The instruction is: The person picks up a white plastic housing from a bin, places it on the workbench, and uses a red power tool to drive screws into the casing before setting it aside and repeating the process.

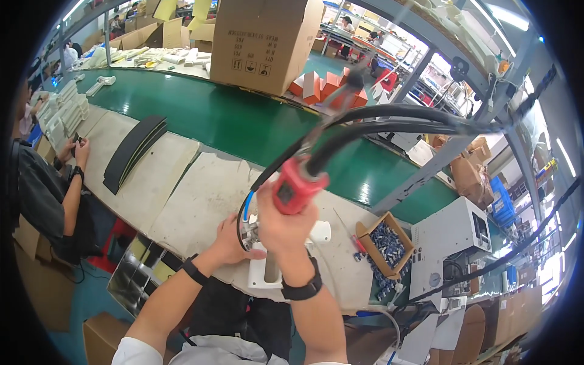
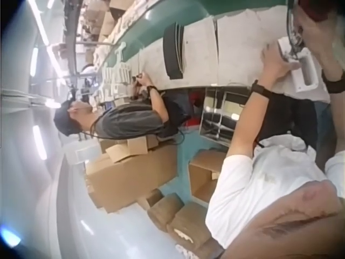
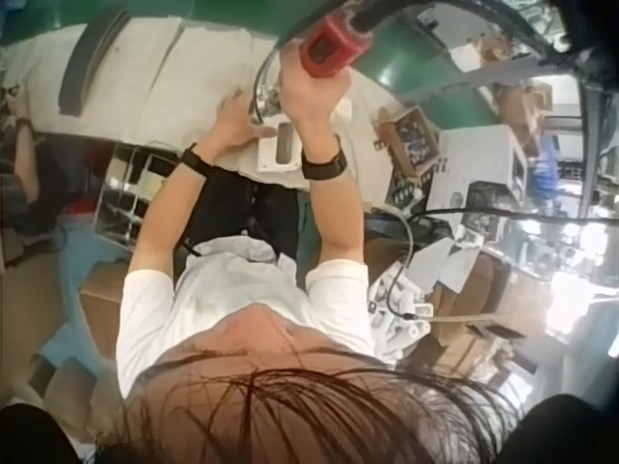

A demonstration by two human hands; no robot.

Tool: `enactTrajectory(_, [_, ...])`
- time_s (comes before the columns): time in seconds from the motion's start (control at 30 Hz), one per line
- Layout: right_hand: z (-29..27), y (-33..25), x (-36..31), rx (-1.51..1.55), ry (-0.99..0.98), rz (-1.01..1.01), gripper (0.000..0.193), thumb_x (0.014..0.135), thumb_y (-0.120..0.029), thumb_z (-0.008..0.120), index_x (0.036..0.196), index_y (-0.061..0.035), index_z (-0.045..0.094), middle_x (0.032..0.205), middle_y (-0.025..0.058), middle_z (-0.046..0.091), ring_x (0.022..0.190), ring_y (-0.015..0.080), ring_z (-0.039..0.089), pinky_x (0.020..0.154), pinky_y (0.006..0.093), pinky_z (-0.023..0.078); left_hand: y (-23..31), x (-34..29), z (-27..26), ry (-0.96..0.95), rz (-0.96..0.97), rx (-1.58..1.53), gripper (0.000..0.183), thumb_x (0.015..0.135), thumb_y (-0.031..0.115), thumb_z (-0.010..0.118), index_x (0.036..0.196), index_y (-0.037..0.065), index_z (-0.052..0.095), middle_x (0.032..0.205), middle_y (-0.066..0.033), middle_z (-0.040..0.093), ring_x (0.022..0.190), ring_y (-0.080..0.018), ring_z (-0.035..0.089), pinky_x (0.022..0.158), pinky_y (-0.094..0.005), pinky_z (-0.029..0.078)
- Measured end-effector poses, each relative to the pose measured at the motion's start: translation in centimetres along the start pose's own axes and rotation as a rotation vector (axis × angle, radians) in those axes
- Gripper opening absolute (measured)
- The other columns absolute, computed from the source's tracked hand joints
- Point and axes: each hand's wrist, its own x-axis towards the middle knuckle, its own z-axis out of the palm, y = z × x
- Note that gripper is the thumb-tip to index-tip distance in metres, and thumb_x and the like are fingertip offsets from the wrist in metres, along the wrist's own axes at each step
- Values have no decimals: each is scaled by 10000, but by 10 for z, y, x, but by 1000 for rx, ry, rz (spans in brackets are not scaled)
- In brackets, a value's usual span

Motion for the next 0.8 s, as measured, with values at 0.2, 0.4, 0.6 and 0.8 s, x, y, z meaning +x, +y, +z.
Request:
enactTrajectory(0.2, [-3, 21, -4, -85, -91, -56, 50, 851, -16, 616, 844, 7, 573, 597, 24, 562, 477, 94, 533, 446, 227, 414, 19, -20, 12, 64, 92, -149, 1031, 616, 443, 811, 1395, -14, 314, 1371, -185, 392, 1321, -366, 300, 1088, -497, 215])
enactTrajectory(0.4, [-24, -59, 5, 54, 43, -156, 79, 857, 5, 591, 921, 15, 546, 590, 54, 552, 436, 89, 500, 400, 230, 371, 13, -9, 28, 331, 22, 97, 934, 670, 385, 765, 1409, 34, 314, 1356, -202, 375, 1297, -390, 317, 1059, -588, 222])
enactTrajectory(0.6, [-51, -63, -2, 69, 69, -116, 51, 844, 6, 647, 850, 26, 601, 611, 23, 585, 479, 72, 546, 443, 203, 417, 6, 20, 21, 372, 7, 129, 885, 676, 368, 730, 1397, 24, 351, 1376, -233, 369, 1291, -377, 345, 1059, -528, 229])
enactTrajectory(0.8, [-50, -42, -2, -20, 81, -78, 63, 865, -30, 596, 847, 11, 552, 532, 29, 535, 414, 89, 499, 379, 217, 348, 4, 20, 21, 378, -19, 141, 883, 674, 373, 744, 1397, 39, 362, 1380, -226, 367, 1293, -372, 346, 1048, -506, 251])
